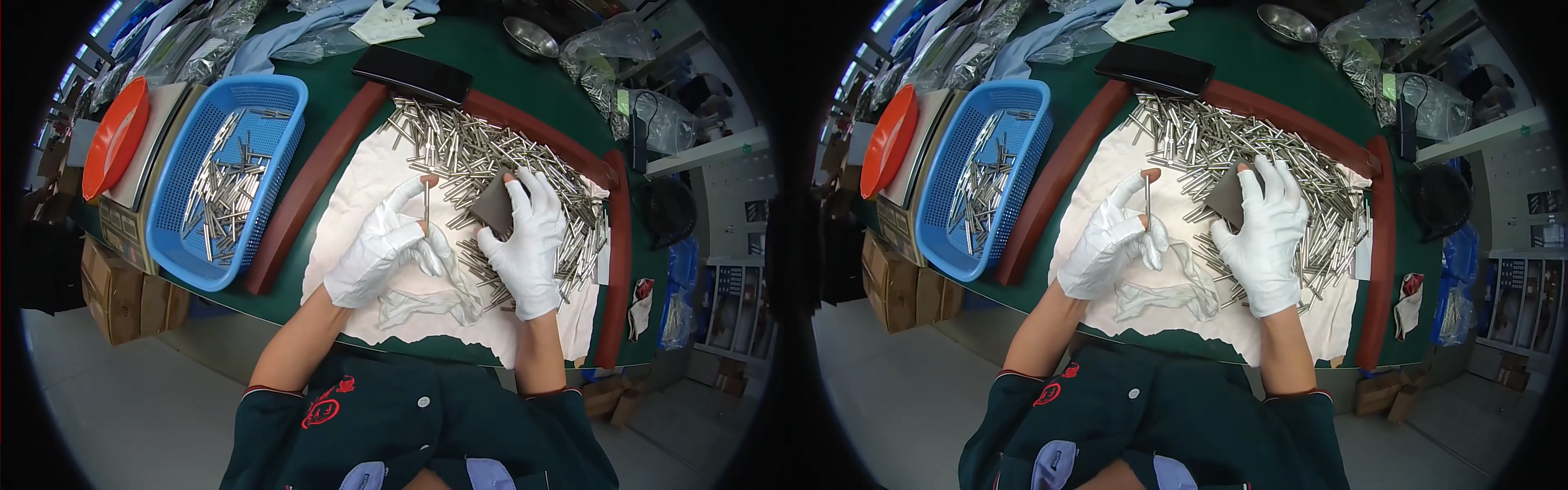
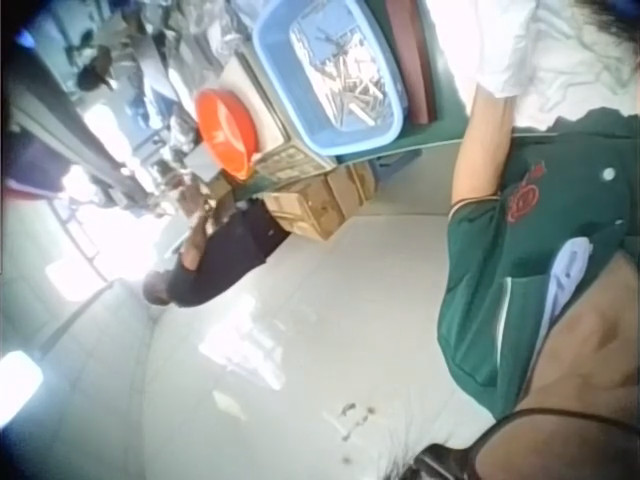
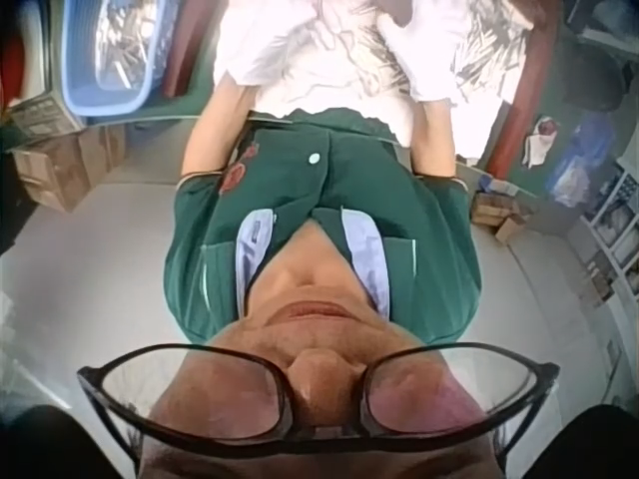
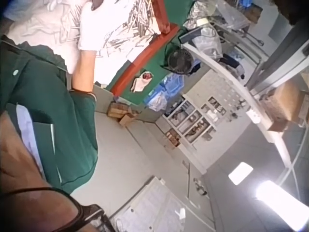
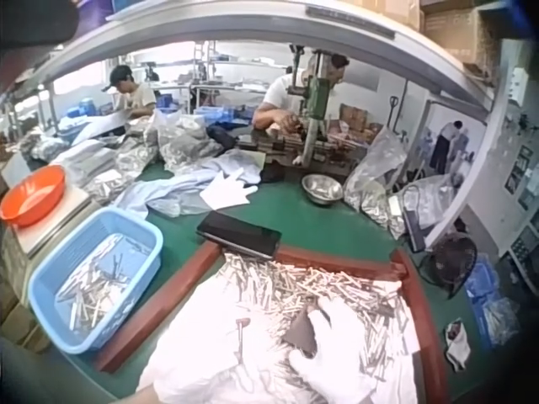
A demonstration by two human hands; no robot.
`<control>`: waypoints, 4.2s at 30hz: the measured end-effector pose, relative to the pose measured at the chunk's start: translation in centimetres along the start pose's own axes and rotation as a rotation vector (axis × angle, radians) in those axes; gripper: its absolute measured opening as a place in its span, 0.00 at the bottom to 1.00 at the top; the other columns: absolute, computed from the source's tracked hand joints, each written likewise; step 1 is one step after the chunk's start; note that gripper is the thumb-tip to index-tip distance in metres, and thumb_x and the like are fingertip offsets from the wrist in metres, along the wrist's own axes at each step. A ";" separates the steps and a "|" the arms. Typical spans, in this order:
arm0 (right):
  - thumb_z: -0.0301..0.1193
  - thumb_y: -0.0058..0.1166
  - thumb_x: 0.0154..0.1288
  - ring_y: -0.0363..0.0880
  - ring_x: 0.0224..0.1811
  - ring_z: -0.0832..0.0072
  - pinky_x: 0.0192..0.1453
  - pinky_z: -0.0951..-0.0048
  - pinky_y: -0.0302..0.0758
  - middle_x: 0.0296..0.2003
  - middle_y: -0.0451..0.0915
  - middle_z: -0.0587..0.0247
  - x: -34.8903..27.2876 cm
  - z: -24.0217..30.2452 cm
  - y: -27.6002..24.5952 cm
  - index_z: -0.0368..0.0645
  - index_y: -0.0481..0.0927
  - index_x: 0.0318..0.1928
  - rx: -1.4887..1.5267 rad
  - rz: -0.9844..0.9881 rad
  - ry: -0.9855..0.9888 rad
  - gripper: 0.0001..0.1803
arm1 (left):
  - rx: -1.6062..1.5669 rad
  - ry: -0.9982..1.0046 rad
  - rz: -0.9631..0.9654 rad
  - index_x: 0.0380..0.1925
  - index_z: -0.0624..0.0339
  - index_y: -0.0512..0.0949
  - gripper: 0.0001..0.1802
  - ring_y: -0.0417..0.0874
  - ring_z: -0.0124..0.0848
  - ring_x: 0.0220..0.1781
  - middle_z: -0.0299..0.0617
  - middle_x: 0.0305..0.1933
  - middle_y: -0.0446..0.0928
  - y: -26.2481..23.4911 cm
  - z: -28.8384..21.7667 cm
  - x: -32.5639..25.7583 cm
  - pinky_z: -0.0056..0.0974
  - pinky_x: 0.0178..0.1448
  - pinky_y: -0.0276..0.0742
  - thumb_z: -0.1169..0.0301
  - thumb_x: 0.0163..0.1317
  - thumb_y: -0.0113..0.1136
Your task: Inspecting small metal rods, wiping them with a cleaning cloth, and using a sharpening stone to deburr or polish them.
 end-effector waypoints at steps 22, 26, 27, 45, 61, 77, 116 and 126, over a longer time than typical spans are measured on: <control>0.31 0.55 0.41 0.74 0.30 0.66 0.31 0.65 0.67 0.21 0.74 0.60 -4.1 3.8 0.6 0.41 0.77 0.20 -0.051 0.263 -0.363 0.07 | 0.569 0.203 -0.297 0.68 0.64 0.52 0.34 0.79 0.31 0.21 0.46 0.24 0.78 2.3 0.2 -1.0 0.31 0.29 0.77 0.80 0.59 0.44; 0.32 0.54 0.51 0.78 0.29 0.56 0.31 0.59 0.75 0.26 0.75 0.56 -2.3 2.3 -1.9 0.42 0.78 0.29 0.478 0.156 -0.045 0.07 | 1.073 0.371 -0.270 0.67 0.65 0.57 0.33 0.74 0.24 0.23 0.41 0.29 0.79 1.5 0.5 -0.6 0.27 0.29 0.70 0.81 0.58 0.46; 0.33 0.54 0.54 0.78 0.29 0.56 0.32 0.59 0.75 0.28 0.76 0.56 -2.0 2.2 -2.1 0.43 0.78 0.32 0.573 0.017 0.016 0.08 | 0.911 0.128 -0.277 0.66 0.65 0.60 0.32 0.74 0.21 0.28 0.42 0.36 0.79 2.7 0.1 -1.2 0.26 0.31 0.69 0.82 0.57 0.46; 0.26 0.52 0.62 0.74 0.23 0.86 0.25 0.81 0.71 0.24 0.77 0.67 -1.9 2.4 -1.9 0.34 0.79 0.34 1.416 0.459 0.155 0.07 | 0.669 0.087 -0.017 0.61 0.67 0.66 0.26 0.79 0.25 0.38 0.44 0.40 0.79 0.5 1.4 -2.1 0.31 0.38 0.77 0.75 0.63 0.58; 0.24 0.55 0.61 0.70 0.21 0.89 0.23 0.85 0.67 0.28 0.74 0.70 -1.3 2.4 -1.4 0.35 0.80 0.42 1.370 0.162 0.496 0.09 | 0.160 -0.074 0.107 0.70 0.62 0.50 0.41 0.79 0.28 0.23 0.43 0.24 0.79 0.6 0.2 -0.3 0.30 0.31 0.74 0.73 0.59 0.56; 0.22 0.58 0.57 0.71 0.25 0.89 0.27 0.86 0.67 0.26 0.77 0.70 -1.6 3.0 -1.1 0.35 0.78 0.33 1.413 0.460 0.525 0.04 | 0.464 -0.164 0.131 0.71 0.58 0.48 0.40 0.78 0.23 0.29 0.41 0.40 0.79 0.9 -0.2 -0.9 0.30 0.30 0.76 0.79 0.61 0.55; 0.18 0.57 0.51 0.69 0.25 0.80 0.28 0.78 0.63 0.24 0.73 0.65 -3.1 4.2 -3.1 0.37 0.76 0.28 1.147 0.357 0.098 0.04 | -0.082 0.015 0.202 0.71 0.65 0.44 0.46 0.82 0.30 0.28 0.49 0.35 0.80 2.4 -5.2 -6.7 0.30 0.32 0.77 0.74 0.58 0.62; 0.26 0.55 0.51 0.77 0.28 0.60 0.34 0.62 0.74 0.26 0.75 0.58 -2.7 4.4 -0.8 0.46 0.82 0.32 0.566 0.536 -0.392 0.06 | 2.036 0.336 -0.918 0.53 0.58 0.76 0.20 0.81 0.50 0.29 0.56 0.28 0.78 -4.1 -13.1 -9.3 0.46 0.35 0.74 0.76 0.58 0.53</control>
Point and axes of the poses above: each hand's wrist, its own x-axis towards the middle knuckle, its own y-axis out of the palm, z = x × y, the point moved 1 cm from there along x, towards the middle knuckle
